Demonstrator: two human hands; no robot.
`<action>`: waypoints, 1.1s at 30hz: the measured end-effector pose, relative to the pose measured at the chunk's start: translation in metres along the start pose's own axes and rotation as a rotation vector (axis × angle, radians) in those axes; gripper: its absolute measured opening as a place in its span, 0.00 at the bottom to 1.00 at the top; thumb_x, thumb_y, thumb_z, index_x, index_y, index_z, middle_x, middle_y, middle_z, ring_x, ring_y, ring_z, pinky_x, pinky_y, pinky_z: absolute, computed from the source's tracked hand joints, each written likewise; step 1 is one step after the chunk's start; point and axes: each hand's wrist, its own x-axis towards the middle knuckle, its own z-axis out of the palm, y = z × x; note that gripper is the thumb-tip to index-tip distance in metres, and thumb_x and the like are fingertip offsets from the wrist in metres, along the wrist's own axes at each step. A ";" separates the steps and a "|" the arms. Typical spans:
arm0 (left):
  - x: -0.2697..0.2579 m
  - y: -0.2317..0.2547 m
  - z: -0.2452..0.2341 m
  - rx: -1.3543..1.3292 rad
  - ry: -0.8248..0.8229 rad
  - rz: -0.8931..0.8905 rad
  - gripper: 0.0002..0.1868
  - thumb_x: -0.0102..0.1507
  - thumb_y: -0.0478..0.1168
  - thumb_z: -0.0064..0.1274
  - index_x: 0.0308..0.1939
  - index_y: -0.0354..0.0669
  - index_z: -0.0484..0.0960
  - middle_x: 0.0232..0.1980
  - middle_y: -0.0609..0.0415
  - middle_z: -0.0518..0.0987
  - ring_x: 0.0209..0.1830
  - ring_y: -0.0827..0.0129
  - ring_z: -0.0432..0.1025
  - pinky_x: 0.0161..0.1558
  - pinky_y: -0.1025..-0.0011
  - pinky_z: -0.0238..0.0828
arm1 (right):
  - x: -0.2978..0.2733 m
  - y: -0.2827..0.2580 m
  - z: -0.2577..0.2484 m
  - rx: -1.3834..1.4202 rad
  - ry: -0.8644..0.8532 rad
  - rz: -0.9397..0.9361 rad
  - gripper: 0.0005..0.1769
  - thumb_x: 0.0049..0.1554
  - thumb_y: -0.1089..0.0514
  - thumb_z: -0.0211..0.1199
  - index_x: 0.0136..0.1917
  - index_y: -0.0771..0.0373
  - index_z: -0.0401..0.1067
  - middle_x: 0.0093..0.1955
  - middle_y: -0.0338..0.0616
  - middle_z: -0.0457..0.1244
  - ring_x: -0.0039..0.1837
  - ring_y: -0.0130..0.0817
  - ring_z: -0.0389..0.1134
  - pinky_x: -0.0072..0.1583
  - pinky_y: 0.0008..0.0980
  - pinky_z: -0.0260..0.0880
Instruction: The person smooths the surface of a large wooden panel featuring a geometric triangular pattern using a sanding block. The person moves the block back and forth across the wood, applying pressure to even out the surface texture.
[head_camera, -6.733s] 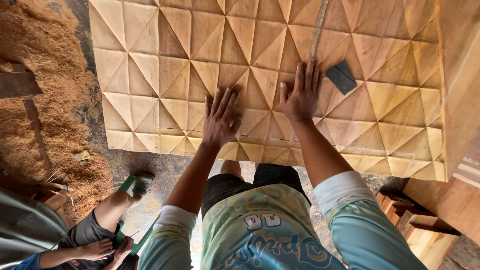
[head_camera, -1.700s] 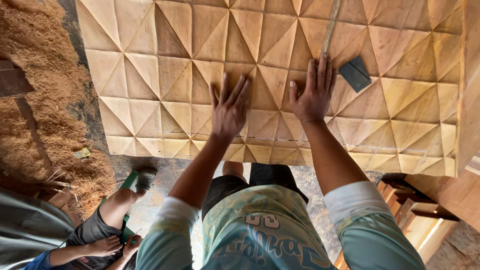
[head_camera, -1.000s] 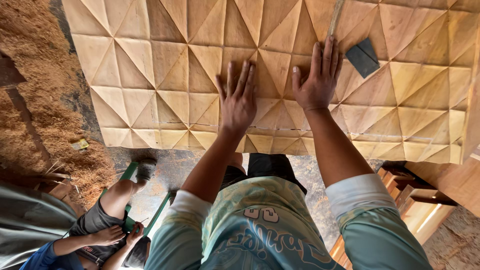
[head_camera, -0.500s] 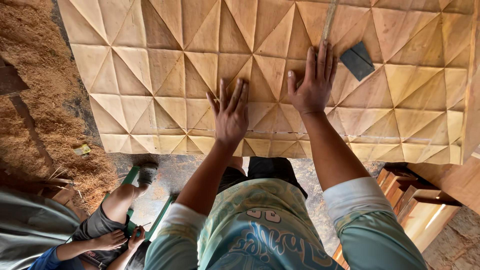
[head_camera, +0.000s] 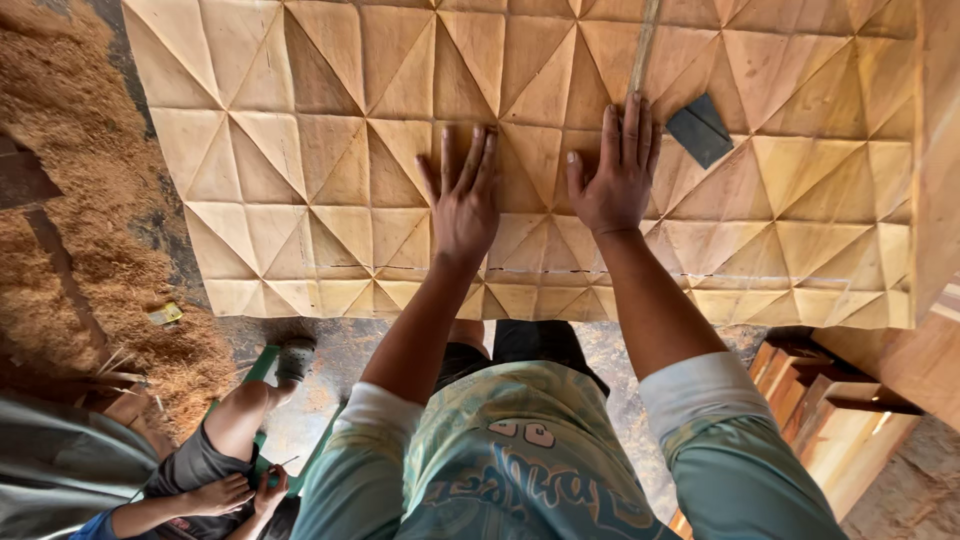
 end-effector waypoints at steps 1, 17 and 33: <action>-0.004 -0.001 -0.001 0.023 0.008 -0.004 0.27 0.73 0.40 0.43 0.78 0.52 0.67 0.81 0.61 0.64 0.85 0.52 0.49 0.79 0.33 0.30 | 0.001 0.001 0.000 0.011 0.014 -0.015 0.39 0.66 0.44 0.60 0.80 0.70 0.58 0.85 0.64 0.44 0.85 0.63 0.45 0.82 0.61 0.42; -0.031 -0.004 -0.011 0.052 0.073 0.071 0.24 0.71 0.44 0.45 0.73 0.55 0.71 0.77 0.61 0.69 0.82 0.51 0.54 0.76 0.30 0.34 | 0.002 0.002 0.002 0.040 0.103 -0.034 0.39 0.61 0.46 0.63 0.77 0.71 0.62 0.83 0.65 0.47 0.84 0.62 0.48 0.81 0.61 0.45; 0.004 0.011 -0.020 0.089 -0.059 0.075 0.30 0.72 0.51 0.41 0.77 0.45 0.64 0.81 0.52 0.62 0.84 0.44 0.45 0.76 0.32 0.28 | -0.009 0.005 0.006 0.062 0.108 -0.022 0.39 0.60 0.46 0.64 0.76 0.73 0.63 0.83 0.64 0.48 0.83 0.62 0.48 0.81 0.60 0.46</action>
